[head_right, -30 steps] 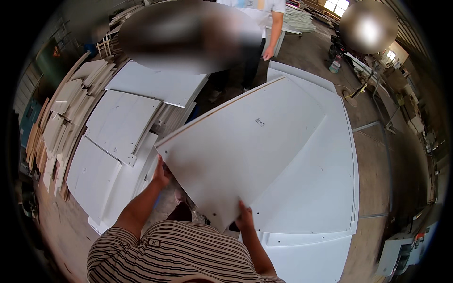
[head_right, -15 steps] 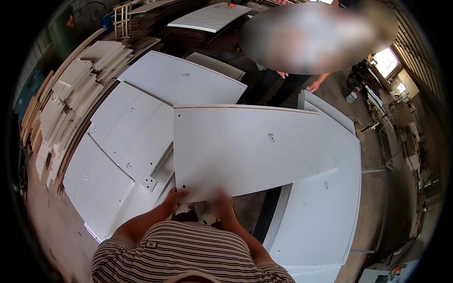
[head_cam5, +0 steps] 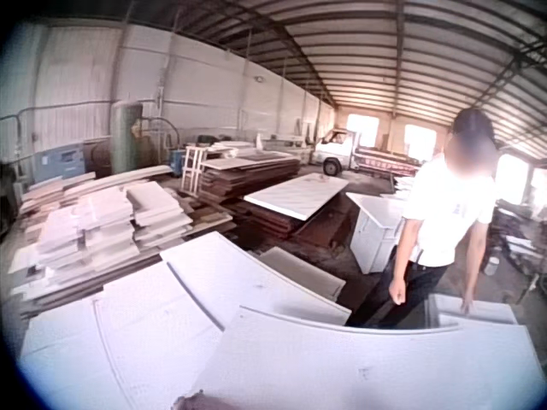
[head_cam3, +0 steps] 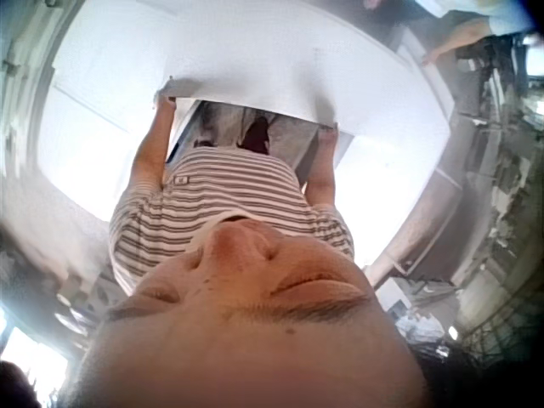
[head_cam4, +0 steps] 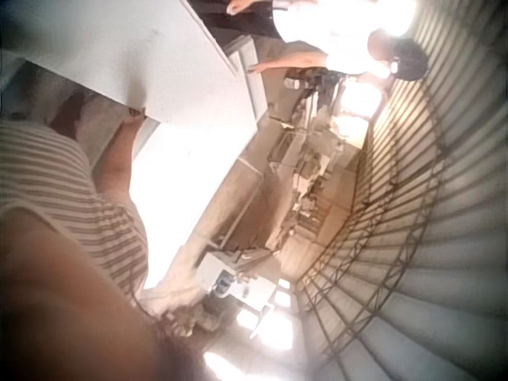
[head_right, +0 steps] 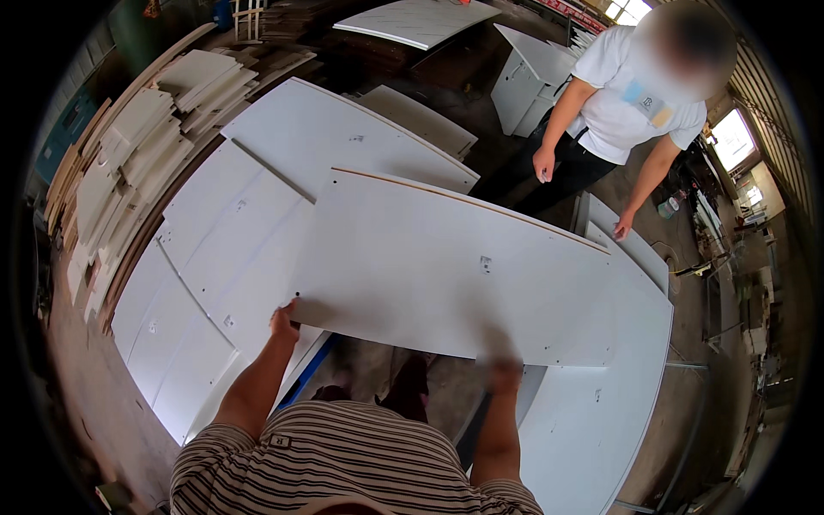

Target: The person lifts and stacks large white panels with a coworker in a workshop. They repeatedly pick up panels from a pile and place them onto a growing stack, coordinating hand positions to align the pieces.

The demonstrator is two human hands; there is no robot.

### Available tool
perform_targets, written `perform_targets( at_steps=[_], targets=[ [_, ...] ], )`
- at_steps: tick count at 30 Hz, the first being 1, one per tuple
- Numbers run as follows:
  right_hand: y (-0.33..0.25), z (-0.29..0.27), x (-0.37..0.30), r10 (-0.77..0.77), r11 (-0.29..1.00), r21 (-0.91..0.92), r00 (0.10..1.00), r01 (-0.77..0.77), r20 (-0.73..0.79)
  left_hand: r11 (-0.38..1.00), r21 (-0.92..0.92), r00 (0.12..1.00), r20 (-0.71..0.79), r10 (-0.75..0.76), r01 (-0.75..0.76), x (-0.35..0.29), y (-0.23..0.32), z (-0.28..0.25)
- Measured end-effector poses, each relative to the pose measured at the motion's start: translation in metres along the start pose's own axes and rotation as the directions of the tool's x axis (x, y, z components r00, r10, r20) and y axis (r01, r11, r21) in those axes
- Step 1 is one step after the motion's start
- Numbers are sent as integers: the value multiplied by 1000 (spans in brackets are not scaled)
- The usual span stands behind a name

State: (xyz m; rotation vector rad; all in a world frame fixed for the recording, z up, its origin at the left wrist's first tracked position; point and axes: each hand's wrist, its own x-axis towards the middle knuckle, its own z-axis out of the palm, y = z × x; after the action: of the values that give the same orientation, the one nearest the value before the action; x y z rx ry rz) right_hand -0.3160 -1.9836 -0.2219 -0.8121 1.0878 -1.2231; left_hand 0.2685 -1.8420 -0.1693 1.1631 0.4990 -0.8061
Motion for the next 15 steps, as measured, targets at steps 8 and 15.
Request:
perform_targets(
  at_steps=[8,15],
  targets=[
    [-8,19,42,362,907,209,930,-366,59,996,-51,997,-29,-76,74,21,-60,74],
    [-11,59,57,80,924,-377,933,62,350,956,102,960,21,-278,274,-58,-203,174]
  ],
)
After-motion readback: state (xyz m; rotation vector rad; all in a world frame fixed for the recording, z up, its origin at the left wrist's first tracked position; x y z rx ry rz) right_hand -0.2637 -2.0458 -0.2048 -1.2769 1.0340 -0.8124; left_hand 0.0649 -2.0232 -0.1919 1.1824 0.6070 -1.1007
